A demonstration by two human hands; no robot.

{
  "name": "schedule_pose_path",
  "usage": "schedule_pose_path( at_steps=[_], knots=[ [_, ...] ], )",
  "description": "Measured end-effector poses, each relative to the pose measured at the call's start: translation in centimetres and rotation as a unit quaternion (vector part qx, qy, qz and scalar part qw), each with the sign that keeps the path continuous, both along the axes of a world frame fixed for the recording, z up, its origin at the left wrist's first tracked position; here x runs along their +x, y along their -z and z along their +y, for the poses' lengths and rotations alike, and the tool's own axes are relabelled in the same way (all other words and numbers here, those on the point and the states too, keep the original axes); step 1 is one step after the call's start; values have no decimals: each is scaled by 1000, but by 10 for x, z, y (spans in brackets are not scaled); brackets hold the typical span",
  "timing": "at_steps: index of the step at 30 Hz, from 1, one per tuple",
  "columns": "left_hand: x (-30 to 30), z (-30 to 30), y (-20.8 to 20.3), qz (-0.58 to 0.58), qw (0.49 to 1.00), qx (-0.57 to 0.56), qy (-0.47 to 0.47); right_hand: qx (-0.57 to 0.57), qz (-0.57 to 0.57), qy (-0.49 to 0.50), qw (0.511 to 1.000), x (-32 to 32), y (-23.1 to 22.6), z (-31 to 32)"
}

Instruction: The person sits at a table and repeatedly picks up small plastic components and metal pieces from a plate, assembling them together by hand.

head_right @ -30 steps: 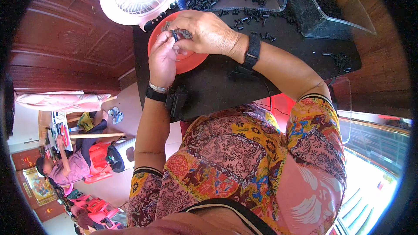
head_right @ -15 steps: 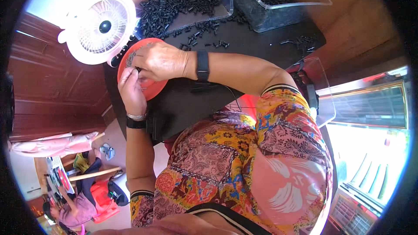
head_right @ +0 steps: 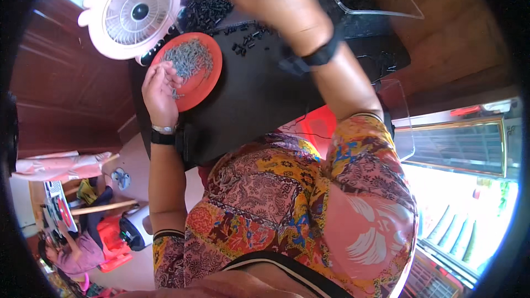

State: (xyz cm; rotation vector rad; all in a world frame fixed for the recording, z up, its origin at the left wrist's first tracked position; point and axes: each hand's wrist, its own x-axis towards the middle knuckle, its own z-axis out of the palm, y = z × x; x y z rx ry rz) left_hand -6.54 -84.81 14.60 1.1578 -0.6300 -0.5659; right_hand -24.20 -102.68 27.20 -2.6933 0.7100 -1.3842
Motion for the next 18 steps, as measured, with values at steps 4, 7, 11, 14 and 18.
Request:
schedule_pose_path(
  at_steps=[4,7,11,14,18],
  knots=[
    [1,-4,-1,14,1000,0,19,-161,-52,122,978,-53,-27,-28],
    [3,-5,1,20,1000,-1,14,-199,-71,174,962,-60,-15,-40],
    [5,-4,3,18,999,17,21,-26,57,5,998,-40,35,-52],
    [2,-9,3,33,999,10,15,27,166,-211,963,-5,77,-57],
    [4,-10,4,33,999,15,21,44,237,-175,955,29,106,-63]
  ],
)
